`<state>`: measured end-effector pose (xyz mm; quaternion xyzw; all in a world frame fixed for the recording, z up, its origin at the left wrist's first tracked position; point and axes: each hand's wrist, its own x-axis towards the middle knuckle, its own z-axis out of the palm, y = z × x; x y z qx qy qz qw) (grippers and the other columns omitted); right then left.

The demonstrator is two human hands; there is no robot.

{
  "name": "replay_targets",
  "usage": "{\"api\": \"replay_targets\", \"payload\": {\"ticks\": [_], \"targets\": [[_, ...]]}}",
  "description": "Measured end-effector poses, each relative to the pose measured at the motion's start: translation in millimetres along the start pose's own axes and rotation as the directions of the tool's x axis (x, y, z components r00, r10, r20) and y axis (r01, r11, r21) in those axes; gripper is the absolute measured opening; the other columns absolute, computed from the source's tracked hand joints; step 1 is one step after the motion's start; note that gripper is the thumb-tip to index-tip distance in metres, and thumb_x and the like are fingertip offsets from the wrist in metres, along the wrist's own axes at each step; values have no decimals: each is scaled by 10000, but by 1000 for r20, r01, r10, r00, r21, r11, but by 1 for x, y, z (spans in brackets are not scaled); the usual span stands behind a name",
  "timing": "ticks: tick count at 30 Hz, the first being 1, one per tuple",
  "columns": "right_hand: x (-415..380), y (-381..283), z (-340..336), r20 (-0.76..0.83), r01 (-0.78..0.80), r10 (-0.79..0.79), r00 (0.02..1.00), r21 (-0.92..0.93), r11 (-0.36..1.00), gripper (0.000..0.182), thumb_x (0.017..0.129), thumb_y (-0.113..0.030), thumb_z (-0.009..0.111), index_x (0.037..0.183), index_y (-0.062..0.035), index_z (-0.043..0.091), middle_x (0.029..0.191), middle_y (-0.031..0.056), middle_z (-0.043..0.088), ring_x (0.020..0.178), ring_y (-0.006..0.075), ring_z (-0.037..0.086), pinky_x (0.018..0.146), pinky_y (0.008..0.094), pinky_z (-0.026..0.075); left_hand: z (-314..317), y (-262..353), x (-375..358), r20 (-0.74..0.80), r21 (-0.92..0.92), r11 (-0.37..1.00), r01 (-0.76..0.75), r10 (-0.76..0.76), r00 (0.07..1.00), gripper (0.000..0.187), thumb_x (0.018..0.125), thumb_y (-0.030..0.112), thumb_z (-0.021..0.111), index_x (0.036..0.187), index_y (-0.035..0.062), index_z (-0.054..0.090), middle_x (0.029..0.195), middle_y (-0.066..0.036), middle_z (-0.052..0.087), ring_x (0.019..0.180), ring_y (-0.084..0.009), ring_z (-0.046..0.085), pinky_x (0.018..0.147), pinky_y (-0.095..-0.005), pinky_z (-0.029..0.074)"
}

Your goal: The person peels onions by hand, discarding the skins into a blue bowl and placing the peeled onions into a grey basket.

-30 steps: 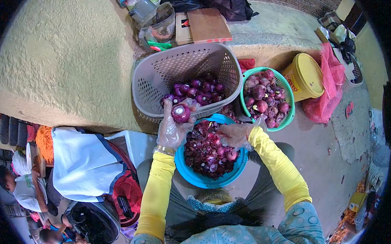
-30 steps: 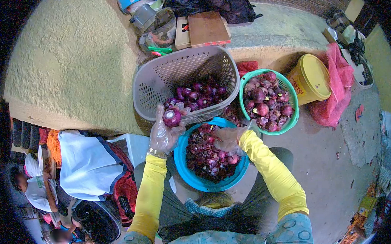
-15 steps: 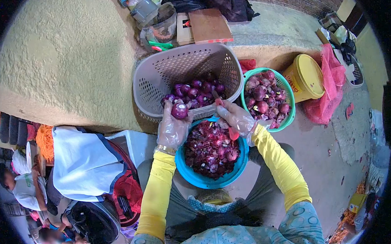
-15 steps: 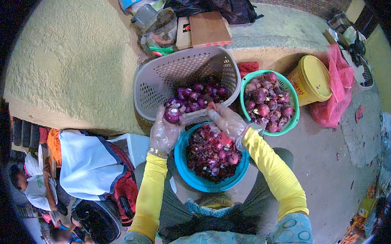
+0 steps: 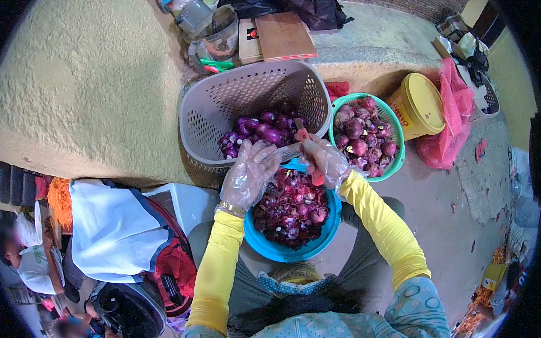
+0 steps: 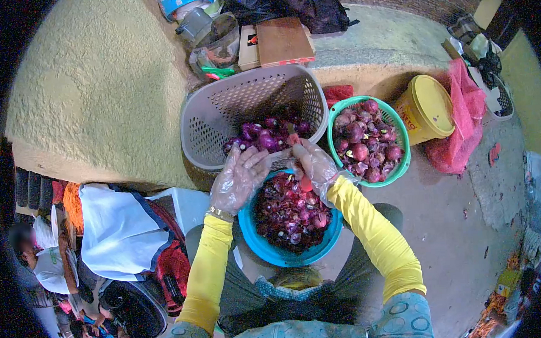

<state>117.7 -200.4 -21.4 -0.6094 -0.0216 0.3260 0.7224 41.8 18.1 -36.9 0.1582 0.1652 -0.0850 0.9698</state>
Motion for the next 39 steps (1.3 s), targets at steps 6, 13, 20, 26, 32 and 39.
{"api": "replay_targets", "payload": {"ticks": [6,13,20,26,32,39], "targets": [[-2,-31,-5,-5,-25,24,1000,-126,992,416,1036,-406,586,1284,-77,639,737,-59,512,525,55,418,466,223,312,0,6,-4,-38,143,984,-105,111,993,471,1072,368,568,1351,-9,522,1366,-179,553,1250,-280,544,1083,-443,493],[64,5,-139,-308,91,-314,898,-569,817,653,826,-263,849,1357,15,591,1148,155,696,1071,242,652,983,346,503,-4,4,-6,-79,154,971,-180,194,978,275,1063,318,594,1196,80,631,1287,-80,644,1292,-259,551,1048,-418,507],[78,33,-201,-354,-185,-249,901,-835,518,1073,601,-214,939,1514,1,419,1437,209,582,1308,320,574,1146,374,430,0,4,-3,36,101,985,-142,139,990,315,1060,316,605,1191,31,630,1216,-74,654,1248,-254,580,1041,-410,514],[83,48,-211,-238,-78,-334,912,-900,429,1005,632,-211,925,1503,-43,451,1376,210,632,1295,334,591,1134,401,442,1,1,-4,-27,96,983,-158,161,987,326,1071,295,586,1235,15,614,1192,-83,648,1204,-233,593,1043,-386,521],[74,45,-212,-258,-16,-455,852,-883,469,1043,689,-297,916,1566,-82,392,1373,188,647,1225,321,643,1089,399,481,3,-4,-7,8,205,969,-136,137,990,343,1078,278,575,1291,10,594,1207,-79,651,1166,-197,609,1025,-368,537],[37,-32,-158,-135,208,-365,921,-623,754,731,768,-168,867,1410,-51,537,1198,137,716,1075,223,694,946,364,558,12,-12,-10,65,404,894,-193,182,981,350,1064,210,596,1376,55,564,1255,-69,654,1146,-175,619,1031,-352,526]]}}
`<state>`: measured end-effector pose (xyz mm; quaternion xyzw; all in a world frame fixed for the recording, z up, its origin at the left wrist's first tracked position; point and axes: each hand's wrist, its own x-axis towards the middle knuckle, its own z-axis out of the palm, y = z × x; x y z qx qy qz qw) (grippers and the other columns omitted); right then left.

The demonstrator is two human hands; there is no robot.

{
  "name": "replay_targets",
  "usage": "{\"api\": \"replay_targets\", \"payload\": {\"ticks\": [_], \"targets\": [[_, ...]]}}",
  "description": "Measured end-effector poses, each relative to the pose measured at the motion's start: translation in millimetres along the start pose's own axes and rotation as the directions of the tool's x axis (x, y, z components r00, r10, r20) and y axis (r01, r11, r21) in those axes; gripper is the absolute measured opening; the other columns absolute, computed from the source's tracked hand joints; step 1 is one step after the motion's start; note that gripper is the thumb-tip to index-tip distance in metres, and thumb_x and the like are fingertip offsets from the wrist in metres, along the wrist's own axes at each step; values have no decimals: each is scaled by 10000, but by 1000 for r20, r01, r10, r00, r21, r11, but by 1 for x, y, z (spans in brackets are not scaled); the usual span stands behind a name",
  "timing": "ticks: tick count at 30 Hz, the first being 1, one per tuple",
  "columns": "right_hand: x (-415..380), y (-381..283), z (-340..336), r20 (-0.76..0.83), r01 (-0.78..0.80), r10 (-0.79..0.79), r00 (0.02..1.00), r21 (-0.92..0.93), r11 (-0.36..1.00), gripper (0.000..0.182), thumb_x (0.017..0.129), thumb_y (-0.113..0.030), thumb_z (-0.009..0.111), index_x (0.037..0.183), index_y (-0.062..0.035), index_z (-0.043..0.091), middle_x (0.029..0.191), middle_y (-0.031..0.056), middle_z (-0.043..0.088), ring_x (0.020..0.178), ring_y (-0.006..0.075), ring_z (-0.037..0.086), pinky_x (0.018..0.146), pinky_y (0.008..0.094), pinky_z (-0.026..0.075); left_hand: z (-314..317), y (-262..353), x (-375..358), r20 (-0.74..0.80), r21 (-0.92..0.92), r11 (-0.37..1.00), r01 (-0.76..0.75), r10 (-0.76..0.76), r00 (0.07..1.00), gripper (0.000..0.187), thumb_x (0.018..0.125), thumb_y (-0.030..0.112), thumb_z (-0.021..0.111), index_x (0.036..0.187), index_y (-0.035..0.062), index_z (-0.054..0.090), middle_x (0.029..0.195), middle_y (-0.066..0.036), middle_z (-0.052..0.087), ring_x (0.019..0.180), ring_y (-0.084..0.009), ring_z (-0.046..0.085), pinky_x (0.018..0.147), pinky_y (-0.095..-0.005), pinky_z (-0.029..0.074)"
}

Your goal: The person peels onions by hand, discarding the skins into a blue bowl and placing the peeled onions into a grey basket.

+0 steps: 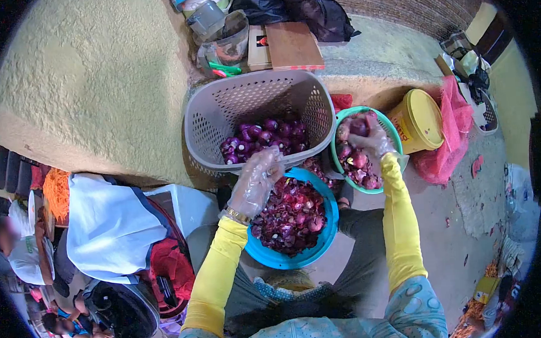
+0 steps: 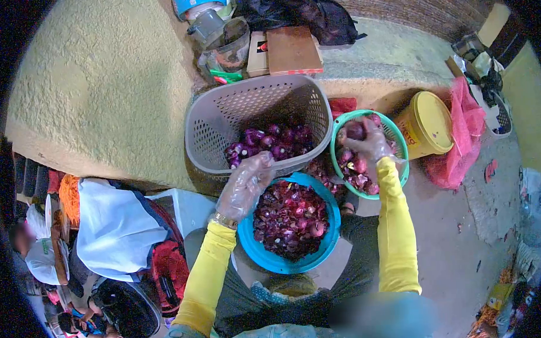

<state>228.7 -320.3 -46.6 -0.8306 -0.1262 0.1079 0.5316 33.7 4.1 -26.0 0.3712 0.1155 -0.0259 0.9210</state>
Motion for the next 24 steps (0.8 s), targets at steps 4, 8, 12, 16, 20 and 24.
{"api": "replay_targets", "payload": {"ticks": [4,8,12,16,20,24], "targets": [[-64,-102,57,81,289,-278,957,-321,902,795,727,-127,881,1426,2,527,1281,141,653,1158,233,642,1051,345,501,12,0,-7,49,200,968,155,-167,985,447,1033,221,642,1440,88,515,1372,-67,592,1200,-171,596,1059,-385,506],[-107,-104,107,145,129,-145,979,115,985,887,695,-202,910,1440,29,488,1330,215,643,1227,277,642,1075,365,494,33,3,-22,136,292,941,170,-217,967,626,990,263,698,1523,92,419,1452,-47,502,1307,-157,516,1081,-389,484],[-118,-122,121,180,63,-67,981,27,998,893,685,-214,918,1434,20,492,1308,230,653,1212,312,656,1062,385,506,43,10,-26,180,359,904,231,-310,934,675,943,272,744,1505,67,431,1417,-42,539,1288,-171,538,1057,-371,494],[-115,-121,129,251,155,-137,958,-52,987,920,670,-222,928,1441,12,484,1326,233,648,1228,335,649,1061,402,506,21,-5,-17,150,396,902,175,-251,956,632,940,263,743,1463,40,468,1357,-52,571,1259,-172,553,1051,-364,493],[-118,-110,134,294,147,-173,940,108,983,983,715,-165,929,1498,42,371,1351,158,605,1249,228,583,1083,364,471,20,-1,-23,112,366,922,129,-181,977,579,929,221,750,1418,37,500,1310,-61,571,1211,-176,561,1059,-364,477],[-131,-118,121,-18,146,-147,989,268,952,700,975,-151,713,1506,57,305,1418,155,489,1278,204,527,1045,345,480,14,8,-18,28,386,922,-7,-4,1000,634,889,130,774,1439,65,466,1242,-45,555,1160,-186,557,1073,-350,454]]}}
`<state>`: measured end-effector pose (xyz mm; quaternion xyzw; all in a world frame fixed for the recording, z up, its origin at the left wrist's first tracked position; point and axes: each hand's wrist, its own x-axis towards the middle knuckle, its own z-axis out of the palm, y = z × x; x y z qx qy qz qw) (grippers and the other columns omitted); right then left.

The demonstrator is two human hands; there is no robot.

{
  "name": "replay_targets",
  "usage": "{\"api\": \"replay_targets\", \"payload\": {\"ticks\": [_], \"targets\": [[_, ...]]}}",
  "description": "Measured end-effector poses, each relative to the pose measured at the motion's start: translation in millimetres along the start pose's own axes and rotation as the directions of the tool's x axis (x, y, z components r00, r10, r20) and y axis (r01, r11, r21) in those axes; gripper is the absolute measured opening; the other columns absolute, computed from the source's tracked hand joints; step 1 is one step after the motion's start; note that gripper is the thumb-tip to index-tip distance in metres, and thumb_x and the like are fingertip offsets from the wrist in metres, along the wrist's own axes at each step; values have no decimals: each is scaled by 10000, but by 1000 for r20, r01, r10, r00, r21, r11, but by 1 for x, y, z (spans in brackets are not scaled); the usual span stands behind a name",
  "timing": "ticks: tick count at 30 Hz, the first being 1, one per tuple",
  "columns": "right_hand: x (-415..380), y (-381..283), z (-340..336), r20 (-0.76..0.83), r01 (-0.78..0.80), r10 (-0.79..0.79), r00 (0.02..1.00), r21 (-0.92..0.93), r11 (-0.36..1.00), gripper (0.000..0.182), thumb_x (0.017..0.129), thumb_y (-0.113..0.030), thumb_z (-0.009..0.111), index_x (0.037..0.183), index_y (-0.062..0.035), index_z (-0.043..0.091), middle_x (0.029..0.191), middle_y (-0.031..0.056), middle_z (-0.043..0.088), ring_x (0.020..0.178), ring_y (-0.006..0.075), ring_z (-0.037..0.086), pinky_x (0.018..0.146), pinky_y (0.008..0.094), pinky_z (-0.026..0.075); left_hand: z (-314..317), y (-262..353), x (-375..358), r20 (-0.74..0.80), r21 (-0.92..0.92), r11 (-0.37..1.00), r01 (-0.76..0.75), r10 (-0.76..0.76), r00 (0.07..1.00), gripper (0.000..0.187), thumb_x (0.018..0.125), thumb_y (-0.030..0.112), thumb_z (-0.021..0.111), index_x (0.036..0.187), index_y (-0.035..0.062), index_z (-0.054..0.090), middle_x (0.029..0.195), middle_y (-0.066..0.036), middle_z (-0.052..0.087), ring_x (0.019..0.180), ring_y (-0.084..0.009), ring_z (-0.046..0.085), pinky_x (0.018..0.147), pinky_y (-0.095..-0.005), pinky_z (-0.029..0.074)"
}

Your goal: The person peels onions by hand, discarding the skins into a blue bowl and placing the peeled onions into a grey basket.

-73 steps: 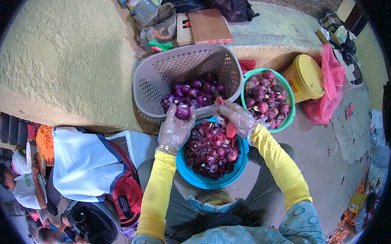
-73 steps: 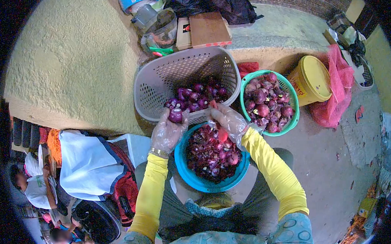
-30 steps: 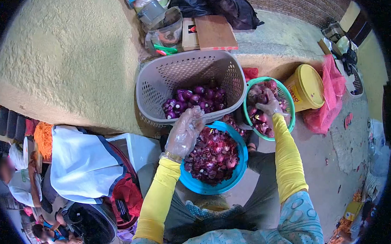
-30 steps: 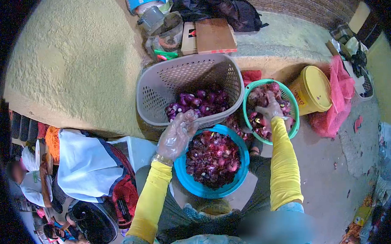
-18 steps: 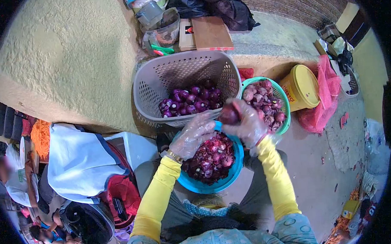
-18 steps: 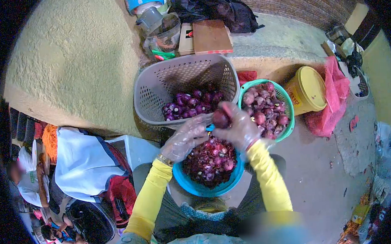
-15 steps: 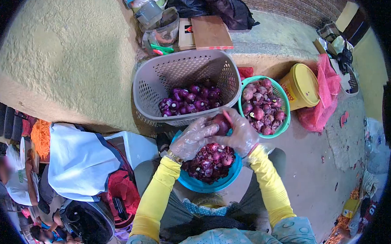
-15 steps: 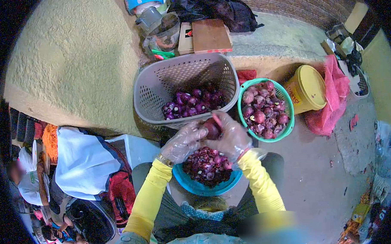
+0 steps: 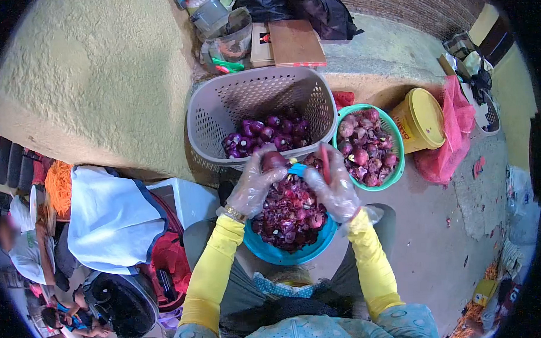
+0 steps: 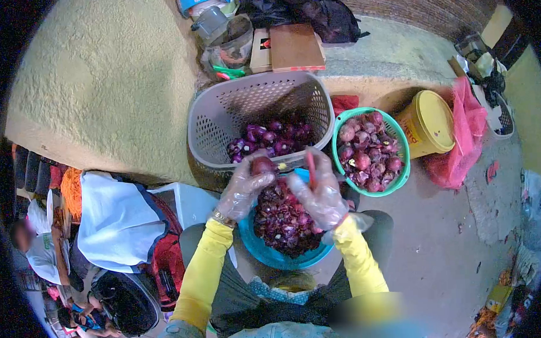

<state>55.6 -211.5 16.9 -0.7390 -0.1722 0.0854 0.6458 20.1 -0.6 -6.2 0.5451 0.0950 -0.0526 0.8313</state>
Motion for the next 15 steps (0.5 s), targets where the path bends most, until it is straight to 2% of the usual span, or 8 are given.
{"api": "replay_targets", "payload": {"ticks": [2,4,6,7,8,9,12,15], "targets": [[-14,-14,-6,-63,-285,299,952,164,944,579,1039,-185,616,1494,49,345,1359,121,546,1126,157,613,909,292,526,-4,5,2,-27,91,995,-50,53,998,720,850,74,793,1464,91,417,1275,-54,530,1190,-190,538,1072,-353,454],[-39,0,-8,-63,-307,354,933,372,876,500,1064,-196,568,1486,4,390,1286,92,594,984,138,651,806,279,539,-7,11,-1,-3,147,978,-147,149,989,725,812,71,823,1416,86,423,1248,-63,534,1139,-177,548,1059,-360,460],[-60,37,-13,260,-505,466,846,672,541,481,1056,-158,575,1488,-36,403,1276,96,604,997,171,658,841,305,559,-17,4,3,11,238,958,-159,161,987,716,811,85,820,1400,75,413,1298,-98,539,1191,-216,555,1085,-376,443],[-69,43,-8,260,-506,468,845,672,541,481,1056,-158,575,1488,-36,403,1276,96,604,997,171,658,841,305,559,-21,1,4,53,521,806,-281,297,953,715,813,92,817,1401,63,411,1346,-129,537,1239,-259,554,1101,-391,435],[-76,47,0,323,-520,523,789,805,287,485,1056,-140,568,1500,-56,392,1285,96,604,1005,186,660,849,320,568,-24,-1,5,136,745,558,-365,409,903,715,814,99,814,1402,52,410,1394,-160,535,1287,-301,553,1117,-407,428],[-80,45,8,401,-487,553,730,873,10,493,1056,-122,562,1512,-77,381,1294,97,604,1012,202,663,857,336,577,-22,-1,5,133,746,559,-362,408,903,715,814,99,814,1402,52,410,1394,-160,535,1287,-301,553,1117,-407,428],[-86,26,24,285,-482,542,791,836,264,538,1043,-76,541,1543,-76,344,1340,74,547,1112,262,635,1009,443,563,-17,-4,9,129,865,392,-314,431,893,706,850,97,780,1425,19,378,1449,-217,500,1366,-379,505,1148,-455,398],[-82,23,32,268,-488,500,823,784,383,535,1070,-127,530,1566,-144,329,1237,49,567,940,148,601,755,289,547,-15,-13,16,143,907,314,-281,400,905,704,865,129,770,1441,23,379,1462,-242,515,1353,-436,519,1126,-470,423]]}}
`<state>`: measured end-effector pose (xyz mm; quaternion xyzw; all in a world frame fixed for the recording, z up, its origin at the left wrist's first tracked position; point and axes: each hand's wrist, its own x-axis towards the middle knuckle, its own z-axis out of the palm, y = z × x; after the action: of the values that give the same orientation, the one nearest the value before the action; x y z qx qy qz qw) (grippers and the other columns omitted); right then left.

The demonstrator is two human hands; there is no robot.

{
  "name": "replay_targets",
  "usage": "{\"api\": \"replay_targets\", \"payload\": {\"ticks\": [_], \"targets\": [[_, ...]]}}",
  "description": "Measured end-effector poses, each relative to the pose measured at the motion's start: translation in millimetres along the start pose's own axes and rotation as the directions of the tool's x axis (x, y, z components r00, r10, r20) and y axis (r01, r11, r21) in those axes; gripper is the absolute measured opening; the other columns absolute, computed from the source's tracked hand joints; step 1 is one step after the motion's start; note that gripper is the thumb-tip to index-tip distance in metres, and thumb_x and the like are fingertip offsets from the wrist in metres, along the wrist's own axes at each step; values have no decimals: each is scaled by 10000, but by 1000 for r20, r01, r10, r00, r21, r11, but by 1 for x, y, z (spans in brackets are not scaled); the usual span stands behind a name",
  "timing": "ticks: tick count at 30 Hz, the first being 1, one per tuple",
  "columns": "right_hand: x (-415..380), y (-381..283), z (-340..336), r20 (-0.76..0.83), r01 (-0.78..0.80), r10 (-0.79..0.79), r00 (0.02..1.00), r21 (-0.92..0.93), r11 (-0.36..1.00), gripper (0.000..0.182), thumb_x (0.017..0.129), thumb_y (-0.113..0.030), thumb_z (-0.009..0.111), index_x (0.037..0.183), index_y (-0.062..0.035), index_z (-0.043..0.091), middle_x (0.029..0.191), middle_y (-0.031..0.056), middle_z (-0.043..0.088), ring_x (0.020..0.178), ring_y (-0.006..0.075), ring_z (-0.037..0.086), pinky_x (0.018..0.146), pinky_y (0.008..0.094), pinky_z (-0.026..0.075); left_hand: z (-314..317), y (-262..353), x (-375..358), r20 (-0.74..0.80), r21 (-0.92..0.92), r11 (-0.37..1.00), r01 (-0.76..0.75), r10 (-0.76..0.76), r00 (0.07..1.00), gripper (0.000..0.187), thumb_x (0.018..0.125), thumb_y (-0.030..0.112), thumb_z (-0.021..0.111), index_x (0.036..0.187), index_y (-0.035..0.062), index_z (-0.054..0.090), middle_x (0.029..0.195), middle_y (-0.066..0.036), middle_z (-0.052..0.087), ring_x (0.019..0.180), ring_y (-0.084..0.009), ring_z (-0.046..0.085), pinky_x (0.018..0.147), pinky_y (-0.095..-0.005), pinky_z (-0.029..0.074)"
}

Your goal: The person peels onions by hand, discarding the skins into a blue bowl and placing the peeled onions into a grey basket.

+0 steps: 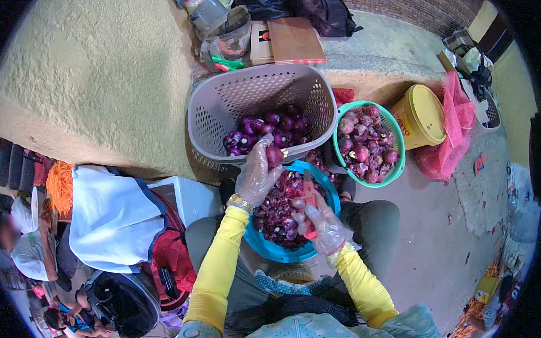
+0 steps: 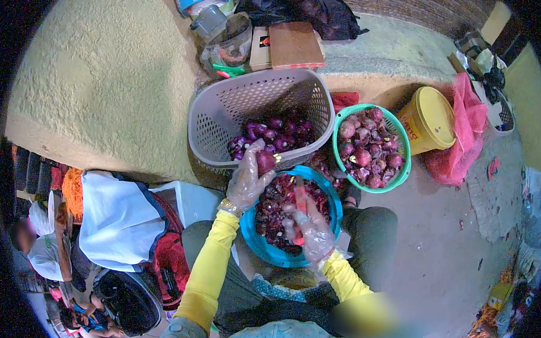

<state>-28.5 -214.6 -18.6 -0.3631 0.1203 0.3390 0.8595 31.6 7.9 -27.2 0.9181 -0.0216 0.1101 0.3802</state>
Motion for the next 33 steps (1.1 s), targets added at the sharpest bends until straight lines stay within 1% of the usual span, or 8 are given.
{"api": "replay_targets", "payload": {"ticks": [5,16,18,21,25,29,30,33], "targets": [[2,19,1,-42,217,-284,958,-540,813,482,1108,-213,476,1575,-160,369,954,-3,571,610,39,437,527,179,375,9,-2,3,18,-40,996,75,-74,997,708,843,95,774,1441,34,399,1481,-211,497,1364,-408,498,1146,-453,409],[32,22,-20,90,391,-479,873,-715,580,446,1103,-243,496,1527,-116,442,861,-33,569,578,24,436,490,180,351,9,-13,3,35,-57,997,-52,54,998,716,826,86,799,1412,36,389,1427,-206,497,1324,-380,514,1143,-441,407],[26,15,-10,143,433,-539,830,-774,463,431,1102,-237,500,1511,-111,452,872,-30,578,582,25,444,493,181,358,8,-14,5,-107,-322,944,-75,42,993,708,851,116,811,1408,35,382,1404,-174,490,1283,-302,520,1124,-413,417],[6,-13,21,-100,224,-355,929,-612,759,414,1074,-180,524,1467,-53,492,943,57,644,738,107,599,685,288,515,0,5,-1,32,-770,616,168,-225,974,670,893,140,796,1405,38,376,1401,-142,464,1249,-238,509,1109,-398,423],[-1,-20,18,133,374,-430,893,-751,545,410,1071,-208,521,1446,-45,502,898,84,653,718,171,624,714,357,526,-17,27,-23,77,-812,538,228,-288,955,582,977,209,715,1426,11,402,1408,-142,462,1244,-205,504,1103,-416,440],[-23,-24,29,199,351,-374,906,-846,401,383,1074,-269,512,1390,-63,576,824,142,692,757,260,692,726,422,518,-24,48,-55,54,-835,488,254,-386,921,623,910,-29,635,1479,82,408,1511,-261,385,1294,-432,512,1093,-471,451],[-29,-24,33,220,364,-398,890,-871,331,387,1075,-284,512,1390,-69,579,829,157,693,759,283,703,722,429,522,-14,23,-72,-30,-476,875,88,-117,993,704,865,-94,631,1494,129,409,1520,-280,363,1271,-500,501,1087,-486,457],[-30,-10,30,296,442,-497,816,-873,205,395,1072,-307,522,1384,-72,585,834,192,688,731,346,707,694,436,530,-7,23,-84,84,-654,723,224,-225,971,721,874,-102,634,1514,126,393,1496,-269,382,1265,-471,515,1087,-480,459]]}}
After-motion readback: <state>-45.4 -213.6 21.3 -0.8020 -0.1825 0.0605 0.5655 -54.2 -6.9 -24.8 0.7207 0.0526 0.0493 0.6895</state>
